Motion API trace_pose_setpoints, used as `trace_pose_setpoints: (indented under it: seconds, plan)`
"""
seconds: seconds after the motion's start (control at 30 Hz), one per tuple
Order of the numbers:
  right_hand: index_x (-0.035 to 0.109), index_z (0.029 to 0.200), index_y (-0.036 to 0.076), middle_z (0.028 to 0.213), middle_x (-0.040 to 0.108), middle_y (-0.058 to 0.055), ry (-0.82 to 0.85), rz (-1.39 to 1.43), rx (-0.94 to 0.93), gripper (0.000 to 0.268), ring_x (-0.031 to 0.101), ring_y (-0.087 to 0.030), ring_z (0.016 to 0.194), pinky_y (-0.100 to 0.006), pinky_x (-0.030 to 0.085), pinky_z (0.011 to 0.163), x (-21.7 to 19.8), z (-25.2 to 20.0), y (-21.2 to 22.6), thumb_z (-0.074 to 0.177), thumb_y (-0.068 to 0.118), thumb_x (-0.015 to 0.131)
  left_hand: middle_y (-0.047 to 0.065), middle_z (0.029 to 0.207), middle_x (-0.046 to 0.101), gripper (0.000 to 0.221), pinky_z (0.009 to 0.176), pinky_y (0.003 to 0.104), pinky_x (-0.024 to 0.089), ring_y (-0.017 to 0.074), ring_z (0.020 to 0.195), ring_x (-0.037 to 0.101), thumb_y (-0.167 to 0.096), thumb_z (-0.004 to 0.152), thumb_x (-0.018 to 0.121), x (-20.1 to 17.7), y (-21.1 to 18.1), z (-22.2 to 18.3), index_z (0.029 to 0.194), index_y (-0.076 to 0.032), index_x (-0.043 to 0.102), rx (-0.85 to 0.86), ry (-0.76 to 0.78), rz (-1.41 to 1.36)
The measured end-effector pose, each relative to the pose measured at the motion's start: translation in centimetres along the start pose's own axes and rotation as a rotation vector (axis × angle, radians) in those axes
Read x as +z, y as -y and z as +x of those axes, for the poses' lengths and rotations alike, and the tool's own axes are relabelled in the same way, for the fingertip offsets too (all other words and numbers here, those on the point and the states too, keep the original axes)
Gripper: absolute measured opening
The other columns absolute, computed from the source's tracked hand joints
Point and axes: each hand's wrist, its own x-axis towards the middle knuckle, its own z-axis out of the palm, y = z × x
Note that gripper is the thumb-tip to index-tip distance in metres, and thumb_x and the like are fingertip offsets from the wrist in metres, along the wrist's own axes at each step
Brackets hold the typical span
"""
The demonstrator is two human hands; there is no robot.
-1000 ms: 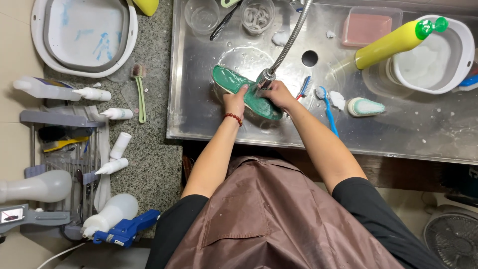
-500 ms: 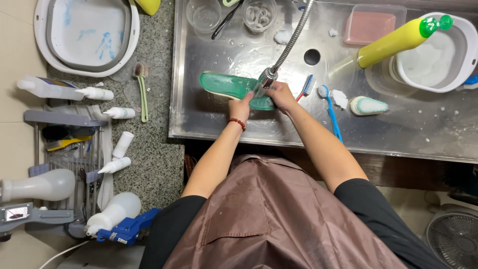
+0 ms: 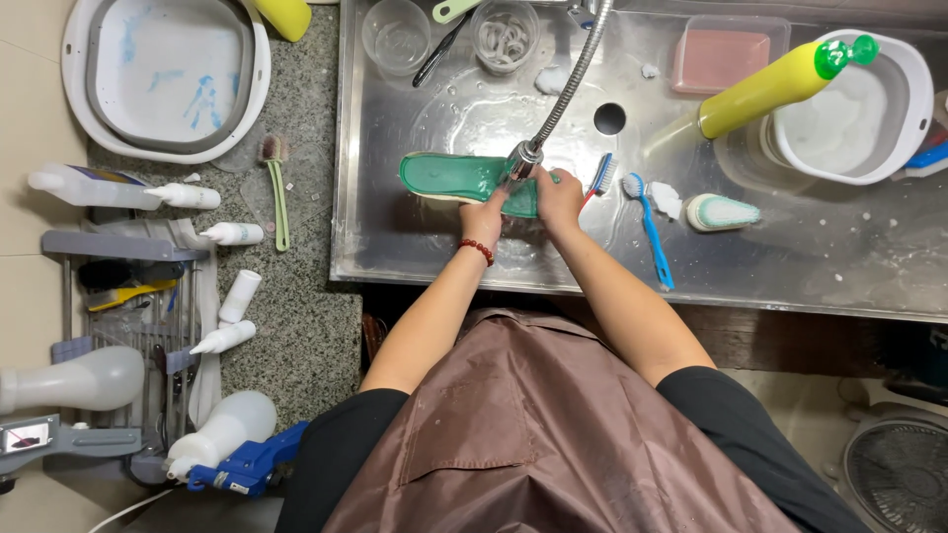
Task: Cleaning a shoe insole with a brush at a sink and placing it back into a shoe.
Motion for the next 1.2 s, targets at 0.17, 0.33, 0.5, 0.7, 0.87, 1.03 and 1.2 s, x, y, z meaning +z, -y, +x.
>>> trace_pose_setpoints:
  seconds: [0.17,0.33,0.5,0.7,0.87,1.03,1.2]
  plan:
    - [0.063,0.071,-0.001,0.062,0.059,-0.006,-0.064,0.156,-0.036,0.047,0.049,-0.013,0.062,-0.037,0.044,0.059,-5.0,0.7,1.1,0.089,0.039,0.08,0.006,0.104,0.069,0.03,0.065,0.035,0.058,0.0178,0.083,0.069,-0.013,0.09,0.074,0.7,-5.5,-2.2,0.117,-0.004,0.064,-0.164,0.001,-0.423]
    - [0.066,0.075,0.002,0.067,0.064,-0.001,-0.039,0.201,-0.004,0.039,0.055,-0.011,0.062,-0.033,0.048,0.059,-10.1,3.4,-0.4,0.085,0.036,0.084,0.011,0.106,0.07,0.031,0.072,0.036,0.06,0.0213,0.09,0.071,-0.002,0.087,0.073,-1.5,-6.8,-1.2,0.118,-0.005,0.066,-0.106,0.066,-0.375]
    - [0.063,0.12,-0.001,0.113,0.069,-0.018,0.193,1.48,0.488,0.053,0.069,-0.029,0.107,-0.04,0.058,0.095,-9.5,2.6,0.5,0.09,0.043,0.068,0.013,0.11,0.065,0.034,0.08,0.041,0.063,0.0257,0.096,0.069,0.002,0.089,0.066,-0.6,-5.1,-0.7,0.12,-0.006,0.053,-0.161,-0.091,-0.384]
    - [0.056,0.128,0.009,0.121,0.066,-0.009,0.508,1.101,0.476,0.036,0.066,-0.025,0.106,-0.042,0.057,0.087,-2.6,-3.1,1.7,0.095,0.022,0.064,0.015,0.118,0.064,0.036,0.091,0.04,0.059,0.0267,0.109,0.065,0.001,0.093,0.069,-3.2,-1.9,0.0,0.125,-0.001,0.053,-0.116,0.226,-0.333]
    - [0.064,0.129,0.005,0.113,0.071,-0.007,0.495,0.852,0.281,0.034,0.064,-0.019,0.093,-0.034,0.05,0.079,0.0,-2.6,-0.9,0.095,0.008,0.062,0.017,0.096,0.071,0.019,0.083,0.04,0.054,0.0278,0.091,0.069,-0.013,0.093,0.069,-3.0,-6.2,-0.5,0.108,-0.002,0.067,0.159,0.314,0.544]
    - [0.068,0.122,-0.003,0.109,0.074,-0.007,0.497,0.852,0.206,0.028,0.067,-0.017,0.098,-0.031,0.055,0.089,2.1,-2.9,-1.9,0.095,0.003,0.063,0.025,0.08,0.067,0.028,0.066,0.049,0.051,0.0446,0.076,0.066,-0.024,0.098,0.062,-1.2,-6.6,-1.1,0.088,0.0,0.069,0.467,0.141,0.967]
    - [0.067,0.12,0.004,0.104,0.073,-0.005,0.373,1.049,0.423,0.025,0.068,-0.016,0.091,-0.031,0.055,0.083,2.5,-3.9,0.3,0.098,0.012,0.057,0.026,0.081,0.068,0.027,0.069,0.051,0.052,0.0462,0.078,0.067,-0.024,0.095,0.062,-1.0,-4.9,-1.0,0.085,0.0,0.068,0.504,0.084,0.928]
